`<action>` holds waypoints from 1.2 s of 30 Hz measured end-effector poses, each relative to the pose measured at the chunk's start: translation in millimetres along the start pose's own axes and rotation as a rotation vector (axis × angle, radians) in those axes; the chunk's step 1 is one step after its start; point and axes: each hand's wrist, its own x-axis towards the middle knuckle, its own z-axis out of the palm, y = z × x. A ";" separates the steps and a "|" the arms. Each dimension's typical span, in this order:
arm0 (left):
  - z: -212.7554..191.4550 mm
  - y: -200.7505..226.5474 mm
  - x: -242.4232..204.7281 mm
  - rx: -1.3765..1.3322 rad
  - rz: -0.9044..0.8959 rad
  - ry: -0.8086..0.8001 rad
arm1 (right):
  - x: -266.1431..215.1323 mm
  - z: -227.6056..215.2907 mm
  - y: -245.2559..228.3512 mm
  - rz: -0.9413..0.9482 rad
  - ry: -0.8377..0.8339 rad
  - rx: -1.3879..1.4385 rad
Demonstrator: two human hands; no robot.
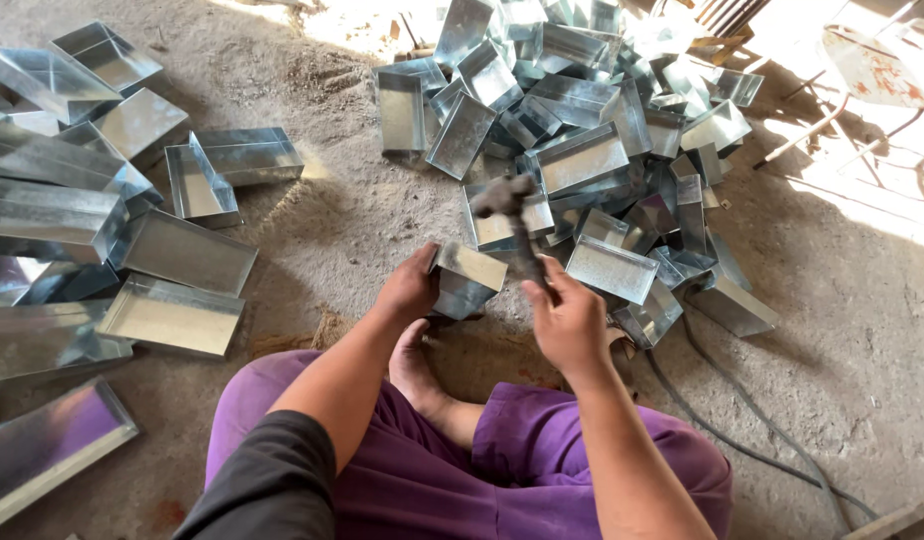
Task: The person sits on the floor and repeatedly hammers small rectangular metal boxes placed on a wooden block. They pick up each box, position it, strike it with a hammer, and then set it aside.
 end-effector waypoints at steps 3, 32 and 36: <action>-14.8 9.1 9.0 0.142 0.123 0.014 | -9.0 -27.0 -0.5 0.215 0.025 0.213; -20.2 14.4 18.0 0.765 -0.197 -0.459 | -55.1 -1.0 61.9 0.227 0.060 0.189; -24.9 18.6 11.6 0.909 -0.199 -0.590 | -60.2 0.9 66.1 0.032 0.150 0.177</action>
